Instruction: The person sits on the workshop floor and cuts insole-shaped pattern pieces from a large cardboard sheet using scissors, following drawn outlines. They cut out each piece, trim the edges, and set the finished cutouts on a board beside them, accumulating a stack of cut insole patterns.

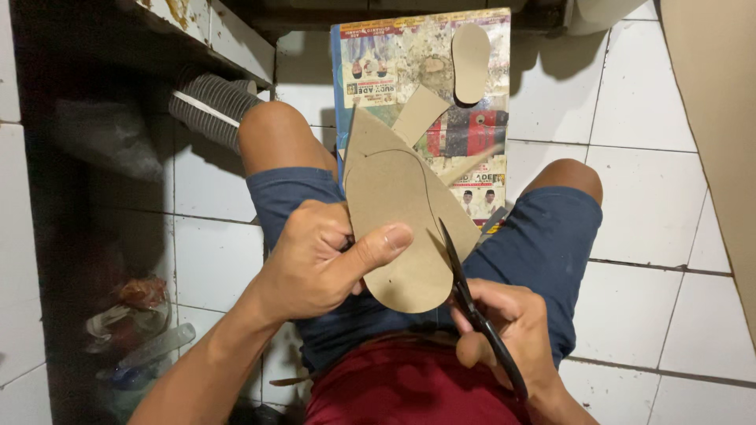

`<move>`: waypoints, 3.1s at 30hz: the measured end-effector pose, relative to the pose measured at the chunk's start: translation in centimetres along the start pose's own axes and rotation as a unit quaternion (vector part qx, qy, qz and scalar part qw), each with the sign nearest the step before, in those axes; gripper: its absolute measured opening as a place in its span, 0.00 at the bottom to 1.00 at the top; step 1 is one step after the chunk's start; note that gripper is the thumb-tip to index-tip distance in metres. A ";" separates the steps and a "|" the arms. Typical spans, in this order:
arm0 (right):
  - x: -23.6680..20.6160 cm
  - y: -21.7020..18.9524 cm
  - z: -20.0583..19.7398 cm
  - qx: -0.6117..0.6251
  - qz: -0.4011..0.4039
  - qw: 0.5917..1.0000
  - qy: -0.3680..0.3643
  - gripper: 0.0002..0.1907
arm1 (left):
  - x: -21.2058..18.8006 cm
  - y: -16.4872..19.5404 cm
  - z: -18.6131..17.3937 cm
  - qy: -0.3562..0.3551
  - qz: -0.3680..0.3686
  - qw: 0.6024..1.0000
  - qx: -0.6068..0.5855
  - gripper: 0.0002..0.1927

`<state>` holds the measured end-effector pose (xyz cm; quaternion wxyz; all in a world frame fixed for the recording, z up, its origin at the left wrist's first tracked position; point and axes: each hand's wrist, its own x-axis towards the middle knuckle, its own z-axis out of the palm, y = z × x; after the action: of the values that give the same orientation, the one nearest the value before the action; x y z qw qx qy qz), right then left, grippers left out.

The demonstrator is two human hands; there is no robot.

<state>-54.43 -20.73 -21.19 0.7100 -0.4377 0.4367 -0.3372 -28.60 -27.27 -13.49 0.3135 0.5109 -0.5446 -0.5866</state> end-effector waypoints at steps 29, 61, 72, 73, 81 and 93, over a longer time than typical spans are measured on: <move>-0.7 1.1 0.8 -0.163 -0.044 0.980 0.104 0.07 | -2.0 -1.2 4.3 0.043 -0.121 0.954 -0.270 0.16; 0.1 2.1 0.5 -0.072 -0.024 0.994 0.078 0.14 | -1.1 -0.6 4.8 0.107 -0.020 0.990 -0.093 0.14; 0.1 0.7 1.0 0.015 -0.005 0.997 0.076 0.22 | -1.5 -0.5 5.5 0.083 -0.013 0.992 -0.092 0.13; 0.1 0.8 1.0 0.017 -0.015 0.997 0.071 0.21 | -1.4 -0.5 5.5 0.078 -0.028 0.991 -0.105 0.13; -0.1 1.3 0.7 0.037 -0.015 0.997 0.066 0.18 | -1.5 -0.4 4.9 0.018 -0.008 0.994 -0.107 0.13; -0.6 0.6 0.5 0.046 0.043 0.997 0.052 0.22 | -1.2 0.0 3.5 -0.050 -0.072 0.991 -0.105 0.12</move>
<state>-54.12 -19.77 -21.39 0.7194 -0.3671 0.4756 -0.3486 -31.53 -25.00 -13.62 0.2950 0.4828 -0.4569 -0.6863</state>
